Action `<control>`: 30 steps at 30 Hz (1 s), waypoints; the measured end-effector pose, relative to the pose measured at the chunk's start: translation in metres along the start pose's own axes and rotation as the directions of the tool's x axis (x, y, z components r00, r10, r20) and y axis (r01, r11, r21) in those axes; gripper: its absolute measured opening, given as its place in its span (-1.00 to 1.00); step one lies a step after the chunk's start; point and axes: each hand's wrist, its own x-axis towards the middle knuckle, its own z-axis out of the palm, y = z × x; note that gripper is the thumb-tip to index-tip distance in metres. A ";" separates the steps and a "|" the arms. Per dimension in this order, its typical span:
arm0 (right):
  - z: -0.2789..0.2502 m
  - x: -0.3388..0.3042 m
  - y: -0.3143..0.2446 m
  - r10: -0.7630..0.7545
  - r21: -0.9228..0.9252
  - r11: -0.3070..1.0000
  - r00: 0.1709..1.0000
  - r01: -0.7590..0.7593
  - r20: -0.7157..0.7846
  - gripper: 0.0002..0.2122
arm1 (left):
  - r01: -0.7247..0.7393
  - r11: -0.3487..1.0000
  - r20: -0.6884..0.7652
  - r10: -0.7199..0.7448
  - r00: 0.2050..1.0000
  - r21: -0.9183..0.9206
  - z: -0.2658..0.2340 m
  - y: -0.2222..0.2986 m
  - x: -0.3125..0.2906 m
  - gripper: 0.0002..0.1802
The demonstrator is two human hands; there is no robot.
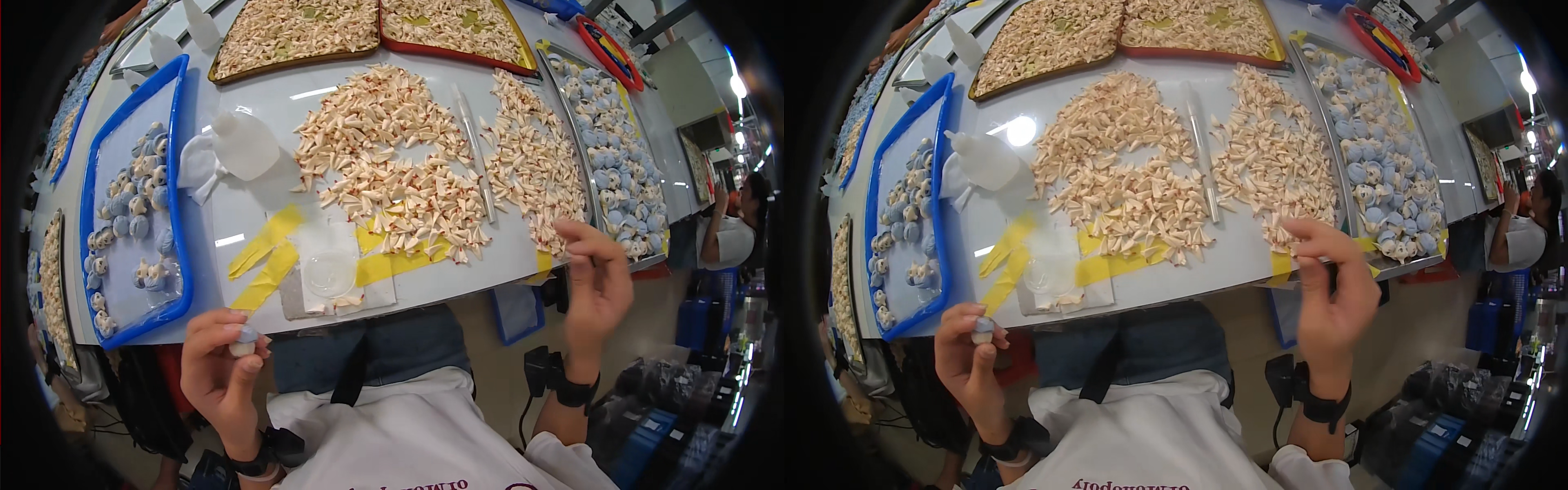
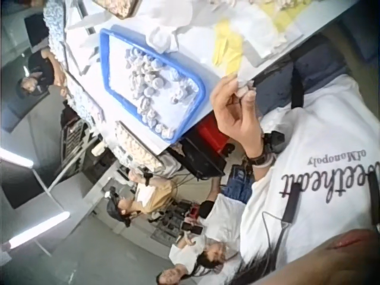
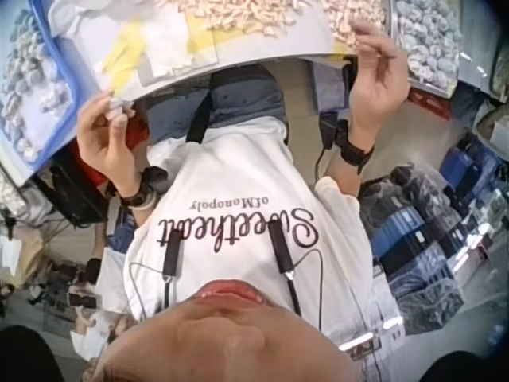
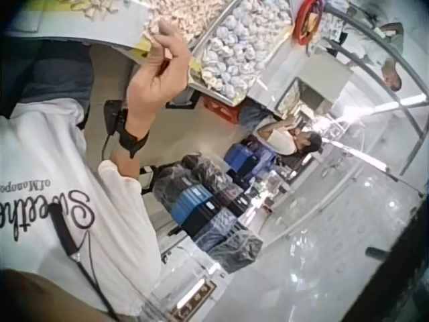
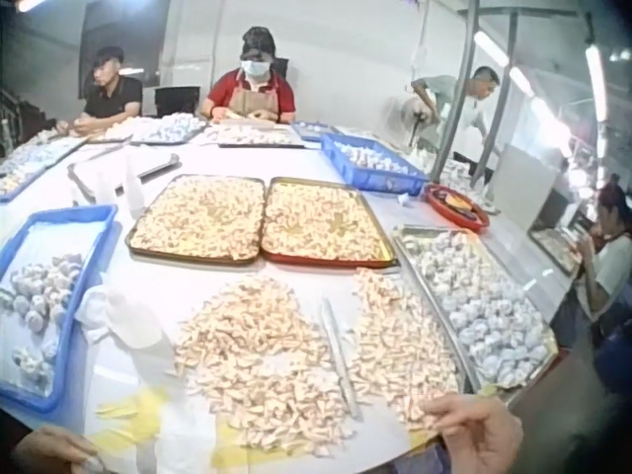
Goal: The person assembles small figurines by hand, picking up tiny components from a tray and attaching them to the figurine's head. They repeatedly place completed units into a blue tray and continue the process with new figurines.
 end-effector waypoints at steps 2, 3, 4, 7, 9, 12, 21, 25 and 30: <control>-0.018 0.001 -0.001 0.229 0.342 0.897 0.956 -0.281 0.185 -0.91 | 0.002 1.000 -0.013 -0.002 1.000 0.028 -0.001 -0.001 0.001 -0.66; -0.025 0.003 -0.003 0.309 0.475 0.772 0.903 -0.422 0.300 -0.90 | 0.004 0.999 -0.020 -0.003 1.000 0.043 -0.002 -0.001 0.001 -0.64; -0.028 0.006 -0.004 0.343 0.449 0.733 0.848 -0.511 0.405 -0.87 | 0.014 0.999 -0.028 -0.012 1.000 0.047 -0.003 -0.001 0.002 -0.64; -0.020 0.012 0.001 0.354 0.321 0.804 0.836 -0.501 0.418 -0.87 | 0.028 0.999 -0.033 -0.026 0.999 0.038 0.000 0.000 0.005 -0.65; -0.018 0.025 0.008 0.377 0.312 0.786 0.814 -0.534 0.442 -0.87 | 0.024 1.000 -0.023 -0.024 0.999 -0.007 0.003 0.001 0.007 -0.66; -0.013 0.042 0.017 0.337 0.271 0.846 0.855 -0.459 0.394 -0.87 | 0.006 1.000 -0.025 -0.007 1.000 -0.029 0.005 0.001 0.007 -0.67; -0.029 0.041 0.010 0.284 0.242 0.920 0.951 -0.307 0.125 -0.89 | 0.046 0.990 -0.056 -0.054 0.997 -0.135 -0.002 -0.006 0.007 -0.63; -0.008 0.036 -0.015 0.292 0.294 0.901 0.947 -0.320 0.136 -0.88 | 0.079 0.973 -0.020 -0.085 0.996 -0.217 0.000 -0.003 0.009 -0.63; 0.034 0.038 -0.047 0.210 0.286 0.918 0.949 -0.274 0.236 -0.90 | 0.088 0.927 0.074 -0.065 0.995 -0.365 0.000 -0.008 0.008 -0.61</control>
